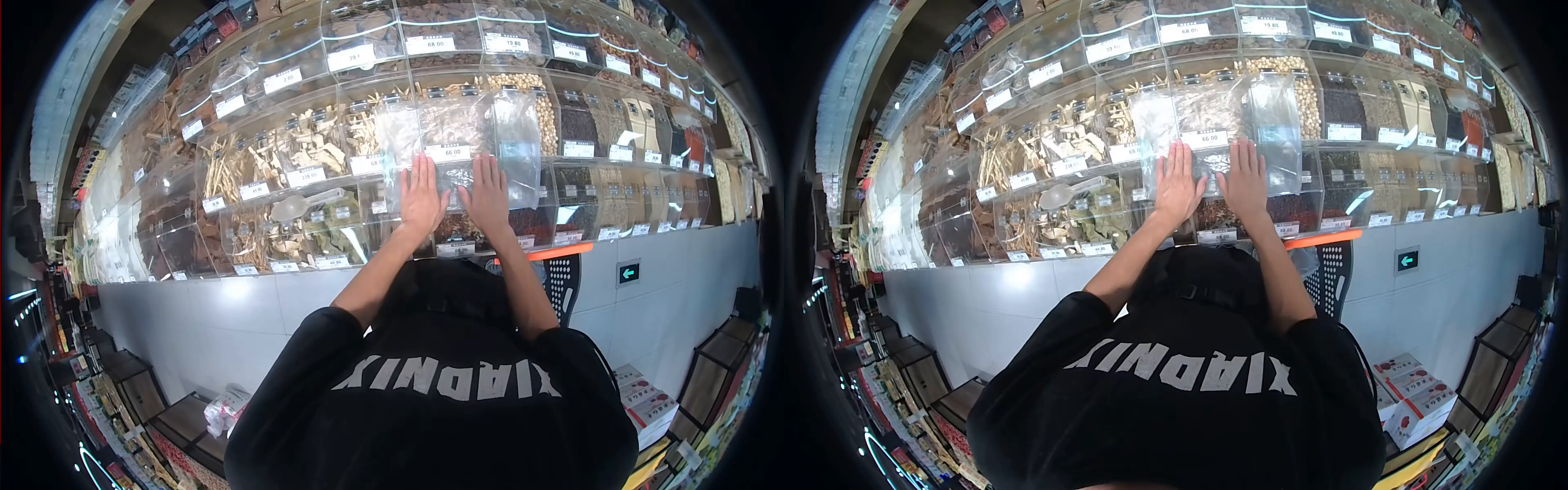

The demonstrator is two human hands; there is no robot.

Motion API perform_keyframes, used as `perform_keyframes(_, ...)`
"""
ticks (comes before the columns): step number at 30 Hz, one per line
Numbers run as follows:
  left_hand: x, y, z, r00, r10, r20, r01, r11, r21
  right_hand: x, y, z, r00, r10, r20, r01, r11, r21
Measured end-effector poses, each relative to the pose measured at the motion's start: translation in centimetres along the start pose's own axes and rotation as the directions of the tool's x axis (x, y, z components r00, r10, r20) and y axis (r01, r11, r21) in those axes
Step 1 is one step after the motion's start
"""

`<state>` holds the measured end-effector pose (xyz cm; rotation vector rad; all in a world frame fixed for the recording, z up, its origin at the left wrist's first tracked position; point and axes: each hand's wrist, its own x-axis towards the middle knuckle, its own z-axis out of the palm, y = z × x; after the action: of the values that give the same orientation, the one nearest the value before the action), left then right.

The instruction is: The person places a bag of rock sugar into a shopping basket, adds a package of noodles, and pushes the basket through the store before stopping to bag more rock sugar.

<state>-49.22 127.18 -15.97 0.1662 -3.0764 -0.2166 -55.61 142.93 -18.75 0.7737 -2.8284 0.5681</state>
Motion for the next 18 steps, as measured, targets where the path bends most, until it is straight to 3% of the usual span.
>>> perform_keyframes(2,-1.7,0.2,-0.3,1.0,0.018,0.008,-0.018,0.999,-0.038,-1.9,-0.2,0.0,0.998,0.03,-0.062,-0.025,0.996,0.081)
perform_keyframes(4,-4.6,0.1,-0.7,0.985,0.163,-0.064,-0.174,0.95,-0.259,-4.3,-0.3,-0.3,0.991,0.06,-0.123,-0.04,0.986,0.159)
perform_keyframes(6,-7.6,-0.8,-0.9,0.977,0.214,-0.007,-0.201,0.905,-0.375,-7.8,-0.7,-0.7,0.967,0.211,-0.14,-0.166,0.946,0.279)
perform_keyframes(8,-9.8,-2.1,-0.1,0.973,0.23,0.007,-0.184,0.794,-0.579,-11.2,-1.1,-0.7,0.948,0.29,-0.13,-0.239,0.92,0.31)
perform_keyframes(10,-11.0,-4.0,0.8,0.977,0.202,0.063,-0.12,0.772,-0.624,-14.3,-1.5,0.1,0.922,0.368,-0.12,-0.312,0.889,0.336)
perform_keyframes(13,-12.0,-6.3,1.2,0.979,0.173,0.109,-0.053,0.731,-0.681,-18.4,-3.0,1.9,0.897,0.439,-0.053,-0.4,0.855,0.329)
perform_keyframes(15,-12.9,-7.7,1.8,0.96,0.172,0.223,0.033,0.718,-0.695,-20.8,-4.3,3.4,0.783,0.566,0.259,-0.609,0.612,0.505)
perform_keyframes(16,-13.5,-8.4,2.0,0.962,0.197,0.19,0.001,0.69,-0.724,-22.1,-5.1,4.6,0.814,0.561,0.149,-0.548,0.657,0.518)
perform_keyframes(17,-14.2,-8.9,2.4,0.955,0.216,0.204,0.002,0.682,-0.732,-23.1,-5.8,4.9,0.799,0.581,0.153,-0.569,0.649,0.506)
perform_keyframes(18,-14.7,-9.4,2.8,0.941,0.25,0.228,-0.015,0.705,-0.709,-23.9,-6.5,5.3,0.726,0.648,0.23,-0.65,0.538,0.537)
